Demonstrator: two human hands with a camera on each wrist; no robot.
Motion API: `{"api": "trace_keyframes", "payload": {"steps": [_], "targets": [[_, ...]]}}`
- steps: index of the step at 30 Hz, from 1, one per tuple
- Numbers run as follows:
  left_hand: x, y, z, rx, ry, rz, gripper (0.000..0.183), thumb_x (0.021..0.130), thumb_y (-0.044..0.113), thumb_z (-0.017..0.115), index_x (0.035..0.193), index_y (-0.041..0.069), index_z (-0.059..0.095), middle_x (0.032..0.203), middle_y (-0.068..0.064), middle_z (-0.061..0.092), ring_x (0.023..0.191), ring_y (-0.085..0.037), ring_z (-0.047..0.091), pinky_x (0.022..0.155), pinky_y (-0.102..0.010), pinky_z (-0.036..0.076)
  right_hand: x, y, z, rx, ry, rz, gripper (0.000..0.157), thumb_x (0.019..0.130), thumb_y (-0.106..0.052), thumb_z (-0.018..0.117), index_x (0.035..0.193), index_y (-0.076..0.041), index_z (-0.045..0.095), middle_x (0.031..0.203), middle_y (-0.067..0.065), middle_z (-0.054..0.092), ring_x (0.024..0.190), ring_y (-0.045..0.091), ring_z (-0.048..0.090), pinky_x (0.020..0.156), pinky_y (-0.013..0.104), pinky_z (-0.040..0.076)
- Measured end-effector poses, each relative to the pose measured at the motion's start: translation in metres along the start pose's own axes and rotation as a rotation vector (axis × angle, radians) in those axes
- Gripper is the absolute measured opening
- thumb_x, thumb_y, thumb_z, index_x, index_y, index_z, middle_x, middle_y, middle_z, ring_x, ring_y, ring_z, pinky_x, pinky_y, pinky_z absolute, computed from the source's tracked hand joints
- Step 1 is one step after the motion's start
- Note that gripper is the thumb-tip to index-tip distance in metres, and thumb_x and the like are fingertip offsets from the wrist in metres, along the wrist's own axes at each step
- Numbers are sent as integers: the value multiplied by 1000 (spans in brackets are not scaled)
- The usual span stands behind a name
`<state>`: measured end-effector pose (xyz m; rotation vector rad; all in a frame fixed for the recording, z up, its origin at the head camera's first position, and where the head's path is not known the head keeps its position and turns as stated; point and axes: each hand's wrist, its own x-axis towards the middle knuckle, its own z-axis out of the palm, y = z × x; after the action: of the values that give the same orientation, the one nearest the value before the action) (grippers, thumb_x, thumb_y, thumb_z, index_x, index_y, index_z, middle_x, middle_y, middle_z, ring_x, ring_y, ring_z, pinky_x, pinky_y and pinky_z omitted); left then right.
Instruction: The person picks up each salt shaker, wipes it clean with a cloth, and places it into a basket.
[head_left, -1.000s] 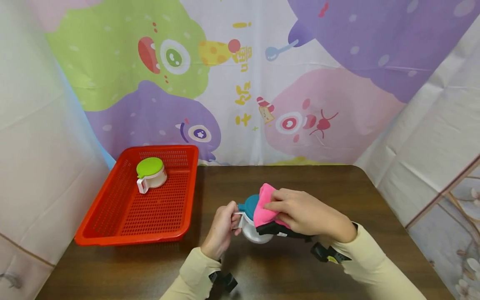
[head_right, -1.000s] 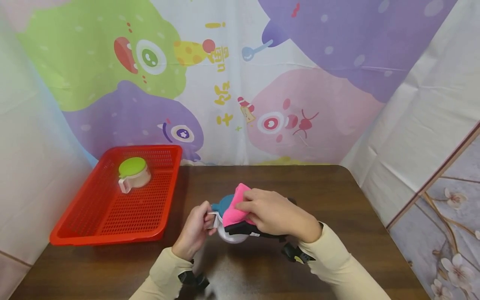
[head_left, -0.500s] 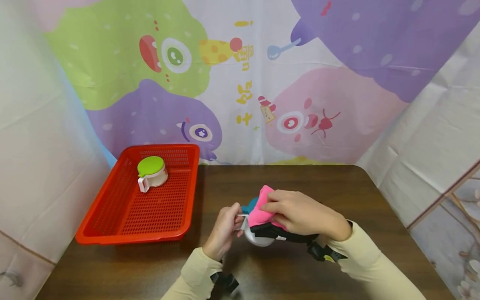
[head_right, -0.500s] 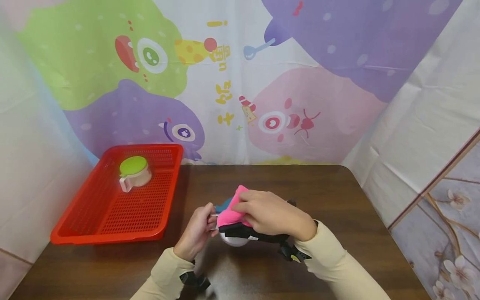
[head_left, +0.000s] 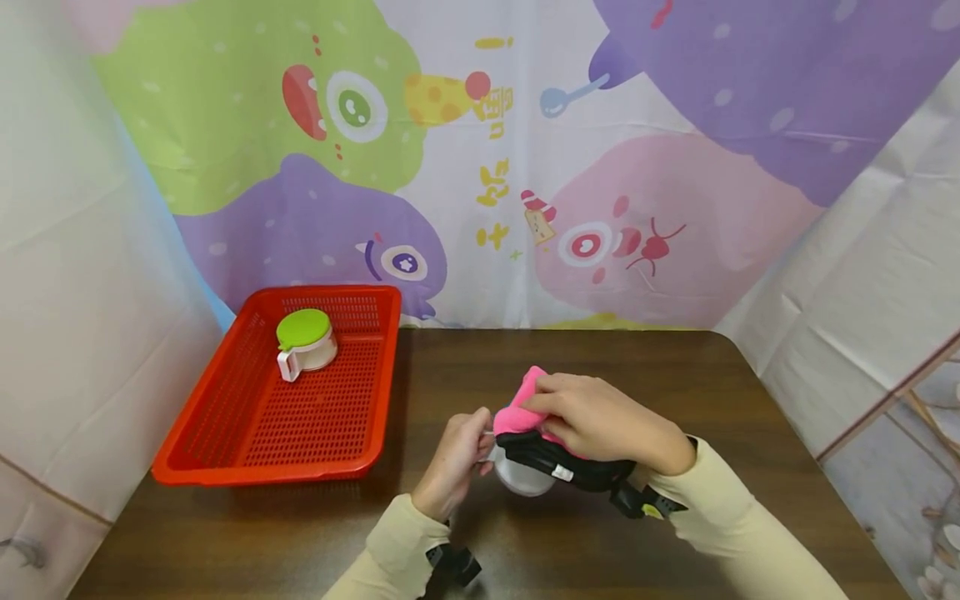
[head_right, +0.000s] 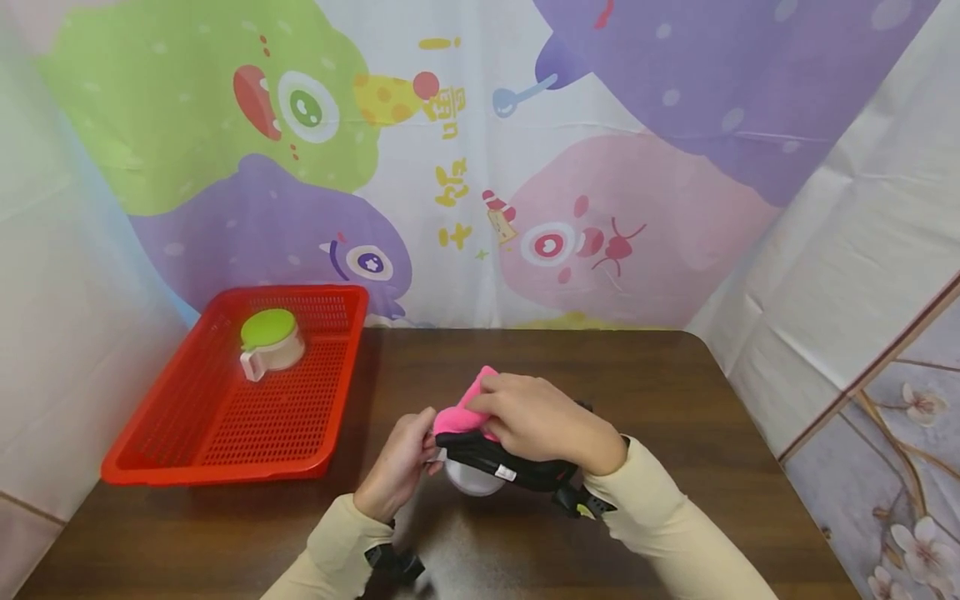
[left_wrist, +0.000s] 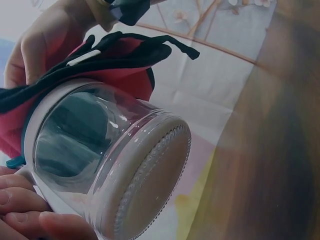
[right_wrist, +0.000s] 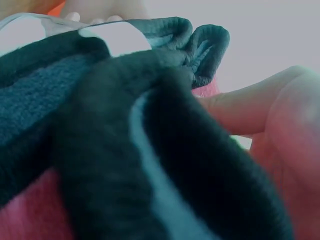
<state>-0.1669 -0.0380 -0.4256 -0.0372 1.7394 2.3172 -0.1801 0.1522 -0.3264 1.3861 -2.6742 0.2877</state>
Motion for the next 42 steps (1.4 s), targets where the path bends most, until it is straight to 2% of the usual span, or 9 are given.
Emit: {"api": "trace_keyframes", "payload": {"steps": [8, 15, 19, 27, 33, 42], "targets": [[-1, -1, 2, 20, -18, 13, 34, 82, 8, 42, 52, 16, 29, 49, 9, 26, 45, -6, 22, 44, -23, 27, 3, 4, 1, 30, -21, 75, 17, 82, -9, 68, 98, -14, 73, 96, -3, 63, 79, 12, 57, 75, 31, 52], [-2, -2, 2, 22, -19, 20, 34, 81, 7, 42, 50, 15, 31, 48, 8, 27, 44, -7, 25, 43, -23, 28, 4, 10, 2, 54, -35, 139, 15, 83, -13, 71, 98, -14, 72, 91, -3, 61, 76, 12, 53, 73, 30, 51], [-2, -2, 3, 15, -1, 12, 32, 79, 7, 42, 50, 15, 31, 48, 8, 28, 44, -7, 25, 42, -22, 28, 4, 15, 4, 70, -28, 150, 18, 83, -13, 71, 101, -13, 72, 94, -1, 63, 79, 12, 56, 77, 32, 53], [-1, -3, 1, -11, 24, 13, 32, 79, 8, 41, 50, 16, 30, 47, 9, 26, 43, -7, 24, 41, -22, 27, 1, 23, 4, 128, -30, 172, 10, 84, -13, 71, 93, -17, 70, 81, -4, 53, 72, 10, 48, 68, 25, 45], [-1, -3, 0, -9, 49, 20, 33, 80, 8, 41, 49, 15, 32, 46, 8, 27, 42, -9, 25, 40, -22, 28, -6, 28, 4, 148, -29, 191, 13, 84, -12, 70, 97, -15, 70, 82, -5, 53, 74, 9, 49, 70, 26, 46], [0, 0, -3, -30, 56, 40, 32, 81, 8, 40, 51, 14, 32, 45, 8, 27, 43, -9, 25, 40, -22, 28, -15, 34, 3, 196, -9, 197, 11, 85, -9, 69, 92, -16, 68, 81, -5, 51, 75, 9, 48, 68, 24, 44]]}}
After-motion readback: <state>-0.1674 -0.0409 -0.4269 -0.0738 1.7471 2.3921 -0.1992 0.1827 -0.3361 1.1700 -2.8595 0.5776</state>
